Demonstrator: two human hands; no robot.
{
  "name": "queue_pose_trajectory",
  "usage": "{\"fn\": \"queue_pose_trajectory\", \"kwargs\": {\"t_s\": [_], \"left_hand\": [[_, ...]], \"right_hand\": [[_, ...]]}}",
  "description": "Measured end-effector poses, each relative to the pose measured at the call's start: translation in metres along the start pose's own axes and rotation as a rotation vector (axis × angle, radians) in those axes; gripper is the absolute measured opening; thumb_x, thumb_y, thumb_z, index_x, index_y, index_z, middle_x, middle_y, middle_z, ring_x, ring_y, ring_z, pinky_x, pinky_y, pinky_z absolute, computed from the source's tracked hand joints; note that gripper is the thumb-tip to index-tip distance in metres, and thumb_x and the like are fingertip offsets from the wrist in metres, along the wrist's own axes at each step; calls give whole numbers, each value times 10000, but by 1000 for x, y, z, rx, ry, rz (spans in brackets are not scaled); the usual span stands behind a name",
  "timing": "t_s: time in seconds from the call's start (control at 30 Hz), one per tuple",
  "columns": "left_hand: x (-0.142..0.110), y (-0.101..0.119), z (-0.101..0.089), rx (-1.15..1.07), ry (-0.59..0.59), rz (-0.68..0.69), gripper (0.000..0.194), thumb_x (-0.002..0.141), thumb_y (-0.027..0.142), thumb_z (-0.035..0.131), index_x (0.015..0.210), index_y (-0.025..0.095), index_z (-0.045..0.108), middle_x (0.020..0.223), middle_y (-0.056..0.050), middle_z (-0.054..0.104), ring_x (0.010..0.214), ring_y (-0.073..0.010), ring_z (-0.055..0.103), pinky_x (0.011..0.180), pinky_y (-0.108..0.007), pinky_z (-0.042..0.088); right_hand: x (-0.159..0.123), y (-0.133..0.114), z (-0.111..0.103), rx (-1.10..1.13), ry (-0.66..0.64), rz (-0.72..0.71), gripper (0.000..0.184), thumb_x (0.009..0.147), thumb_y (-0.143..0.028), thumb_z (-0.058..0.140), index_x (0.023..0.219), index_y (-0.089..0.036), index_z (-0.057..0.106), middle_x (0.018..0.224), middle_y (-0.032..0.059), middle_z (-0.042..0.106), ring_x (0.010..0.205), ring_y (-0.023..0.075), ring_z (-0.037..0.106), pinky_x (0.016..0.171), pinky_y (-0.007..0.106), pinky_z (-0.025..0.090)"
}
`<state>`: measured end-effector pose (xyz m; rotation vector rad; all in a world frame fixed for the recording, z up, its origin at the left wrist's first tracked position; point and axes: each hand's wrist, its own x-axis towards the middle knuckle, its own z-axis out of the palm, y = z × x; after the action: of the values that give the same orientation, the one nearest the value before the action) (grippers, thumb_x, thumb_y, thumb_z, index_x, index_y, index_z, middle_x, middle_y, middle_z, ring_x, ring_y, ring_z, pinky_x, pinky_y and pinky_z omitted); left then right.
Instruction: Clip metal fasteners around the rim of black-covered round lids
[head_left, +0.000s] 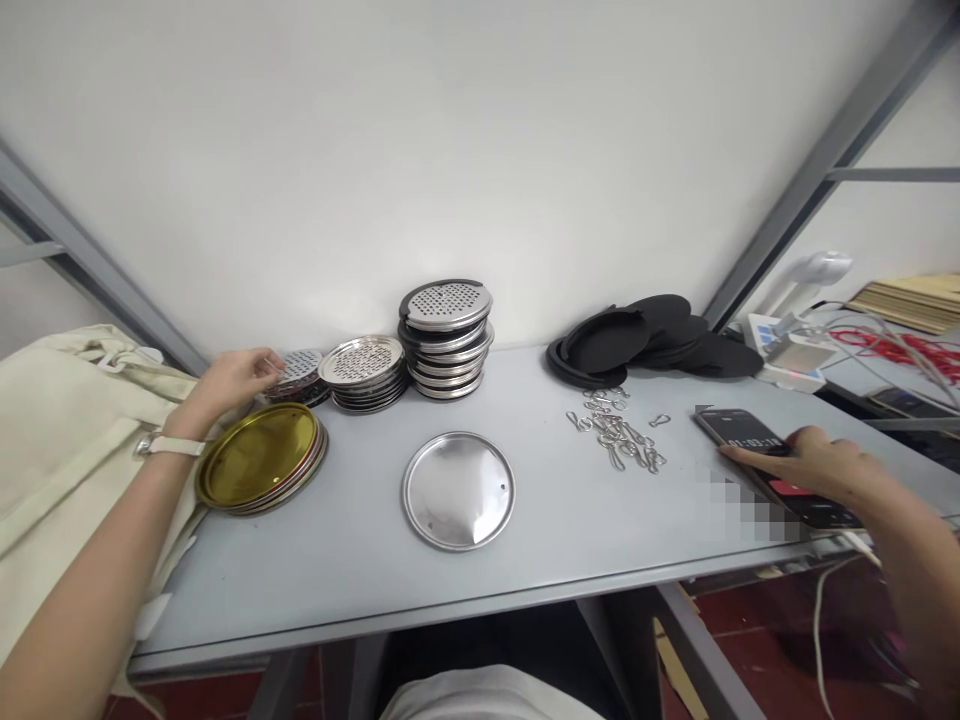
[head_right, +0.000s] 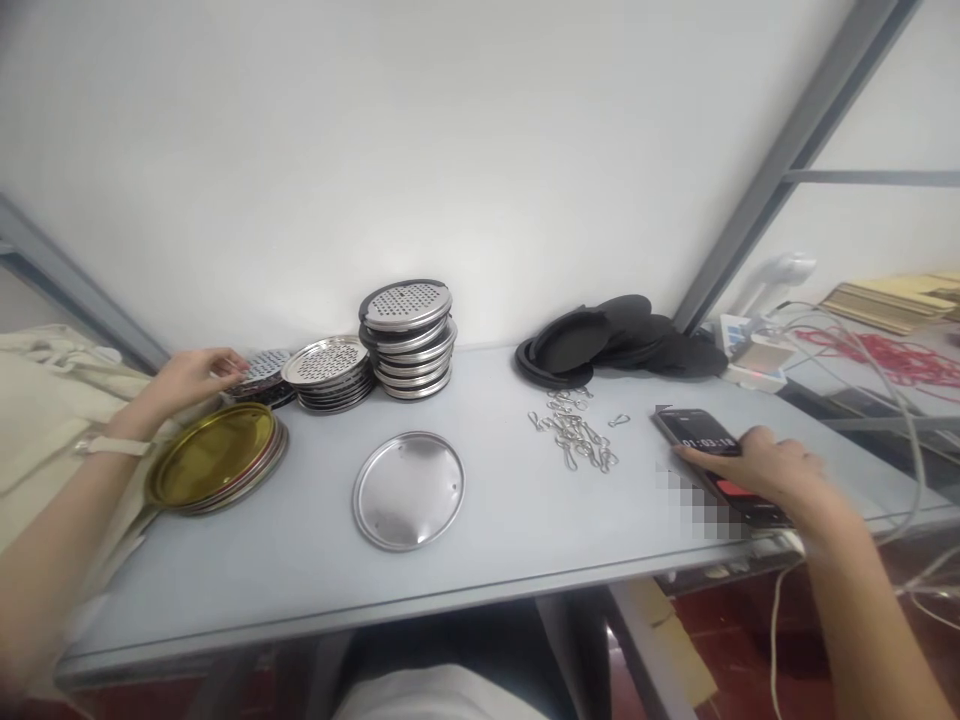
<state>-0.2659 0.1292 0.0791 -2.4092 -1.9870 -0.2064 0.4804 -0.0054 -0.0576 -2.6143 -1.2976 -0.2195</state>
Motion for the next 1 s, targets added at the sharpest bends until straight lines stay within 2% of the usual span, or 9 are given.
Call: {"fn": "queue_pose_trajectory", "kwargs": {"t_s": [0.1,0.17,0.27,0.4,0.53,0.63,0.73,0.87,1.0], "left_hand": [[-2,-2,-1,56,80,-8,305,842,357,475,993,115,583,888,-47,683,813,-180,595,740,-251,418],[-4,-4,-2,102,150,-17,299,864,354,443,1002,120,567,903,-45,678,803,-174,580,742,-255,411],[-5,-5,-5,151,253,-45,275,882,325,417,1012,119,545,909,-50,668,820,-175,564,748,-260,404],[-10,1,-14,199,365,-34,234,889,284,411,980,112,540,876,-52,637,826,-173,544,755,-271,413],[-27,30,-27,284,546,11,192,894,256,403,941,128,538,849,-55,600,827,-186,522,792,-303,422],[-50,69,-33,243,629,88,164,916,250,380,942,162,516,860,-41,579,866,-193,518,838,-326,419],[-76,111,-27,113,624,210,119,932,271,411,940,190,499,868,-25,571,845,-188,524,807,-328,429],[-108,152,0,-26,538,461,76,931,181,430,960,198,497,890,-30,567,858,-185,528,815,-341,431],[-132,174,29,-136,331,628,171,926,101,396,1000,193,520,930,-47,566,883,-186,518,837,-350,427]], "right_hand": [[-10,-8,-4,10,-135,96,1097,451,-851,579,1130,10,597,866,380,622,881,479,600,635,500,396],[-25,-24,-13,-33,-13,144,1151,506,-867,513,1226,31,511,1006,440,570,995,515,553,719,563,374],[-54,-56,-29,-68,145,90,1024,650,-798,470,1246,35,465,1061,426,547,1058,525,514,789,586,358],[-89,-102,-50,26,203,-146,778,759,-639,519,1256,-45,447,1049,316,587,1009,466,553,796,547,405],[-116,-143,-61,345,-6,-643,540,843,-542,464,1225,-160,435,1047,179,609,1014,341,563,882,481,421],[-137,-172,-62,458,-120,-814,403,877,-480,459,1193,-230,440,1130,138,565,1035,305,548,882,468,433],[-155,-196,-63,503,-100,-871,294,893,-393,470,1151,-252,470,1070,114,563,1033,301,528,889,485,424],[-173,-215,-66,588,-124,-987,276,918,-272,437,1194,-268,453,1092,100,551,1035,279,517,906,464,420],[-183,-221,-62,628,-202,-1067,278,931,-243,423,1206,-254,459,1082,99,545,999,262,513,895,449,429]]}}
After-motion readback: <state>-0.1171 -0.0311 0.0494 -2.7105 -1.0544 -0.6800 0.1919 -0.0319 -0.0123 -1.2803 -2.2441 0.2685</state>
